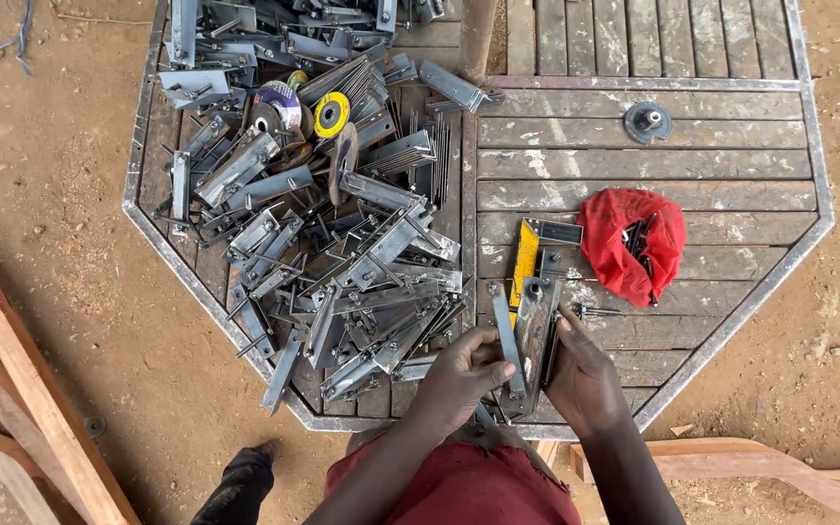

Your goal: Sorting and inspecting various metal components and brackets on a wooden workbench.

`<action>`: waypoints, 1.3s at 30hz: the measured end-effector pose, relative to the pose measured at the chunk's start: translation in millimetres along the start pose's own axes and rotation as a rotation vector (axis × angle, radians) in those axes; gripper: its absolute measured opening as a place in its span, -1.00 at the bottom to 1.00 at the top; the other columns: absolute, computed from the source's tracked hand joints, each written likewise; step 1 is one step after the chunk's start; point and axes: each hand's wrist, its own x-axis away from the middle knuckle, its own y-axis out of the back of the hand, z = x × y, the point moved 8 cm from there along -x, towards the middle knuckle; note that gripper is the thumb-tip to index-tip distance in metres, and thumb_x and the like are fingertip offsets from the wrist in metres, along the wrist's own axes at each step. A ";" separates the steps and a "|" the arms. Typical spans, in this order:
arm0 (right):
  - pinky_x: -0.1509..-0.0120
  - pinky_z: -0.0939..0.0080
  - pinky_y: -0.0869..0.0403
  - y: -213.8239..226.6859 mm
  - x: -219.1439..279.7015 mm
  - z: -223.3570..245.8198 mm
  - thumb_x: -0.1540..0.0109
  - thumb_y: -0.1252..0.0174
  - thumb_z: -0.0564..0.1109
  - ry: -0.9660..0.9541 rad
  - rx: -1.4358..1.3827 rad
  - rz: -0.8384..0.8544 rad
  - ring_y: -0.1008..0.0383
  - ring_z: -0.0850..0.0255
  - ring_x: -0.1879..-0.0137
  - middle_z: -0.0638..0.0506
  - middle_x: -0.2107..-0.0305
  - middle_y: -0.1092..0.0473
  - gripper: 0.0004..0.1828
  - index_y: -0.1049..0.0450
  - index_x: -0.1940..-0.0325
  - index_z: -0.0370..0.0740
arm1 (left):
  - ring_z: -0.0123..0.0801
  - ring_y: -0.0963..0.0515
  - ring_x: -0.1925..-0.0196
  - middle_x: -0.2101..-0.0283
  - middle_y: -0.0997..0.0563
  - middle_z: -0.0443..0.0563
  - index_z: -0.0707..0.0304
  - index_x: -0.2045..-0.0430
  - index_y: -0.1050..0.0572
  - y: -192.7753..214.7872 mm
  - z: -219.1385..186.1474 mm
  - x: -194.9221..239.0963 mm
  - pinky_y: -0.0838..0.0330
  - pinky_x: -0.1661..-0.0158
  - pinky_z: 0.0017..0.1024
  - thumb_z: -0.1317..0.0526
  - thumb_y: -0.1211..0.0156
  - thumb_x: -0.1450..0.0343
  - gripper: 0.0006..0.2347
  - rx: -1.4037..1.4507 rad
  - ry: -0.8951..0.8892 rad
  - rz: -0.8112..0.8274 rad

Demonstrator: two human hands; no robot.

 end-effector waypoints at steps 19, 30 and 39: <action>-0.06 0.00 -0.46 -58.2 16.9 5.4 -0.27 -0.18 0.06 0.551 1.443 0.057 -0.51 0.03 0.08 0.02 0.13 -0.30 -0.73 -0.50 0.00 -0.03 | -0.12 -0.64 0.08 0.10 -0.65 0.22 0.33 0.11 -0.48 18.8 -24.3 4.3 -0.64 0.02 -0.21 0.39 -0.14 -0.43 -0.82 0.190 0.027 -0.283; 0.34 0.05 -0.64 -102.8 8.0 -4.3 -0.24 -0.25 -0.05 0.623 1.666 0.070 -0.61 0.11 0.36 0.06 0.10 -0.46 -0.78 -0.42 0.07 -0.03 | -0.28 -0.46 0.33 0.35 -0.52 0.10 0.28 0.36 -0.44 55.1 -15.0 -17.0 -0.41 0.29 -0.35 0.31 0.04 -0.58 -0.87 0.454 -0.277 -0.268; 0.17 0.18 -0.32 -91.2 9.1 -20.9 -0.28 -0.09 -0.08 0.227 1.350 0.112 -0.34 0.24 0.30 0.12 0.40 -0.40 -0.90 -0.30 0.17 -0.01 | -0.26 -0.55 0.24 0.23 -0.63 0.10 0.31 0.14 -0.55 69.7 -15.7 -11.9 -0.48 0.27 -0.34 0.28 -0.16 -0.50 -0.87 0.507 -0.208 -0.389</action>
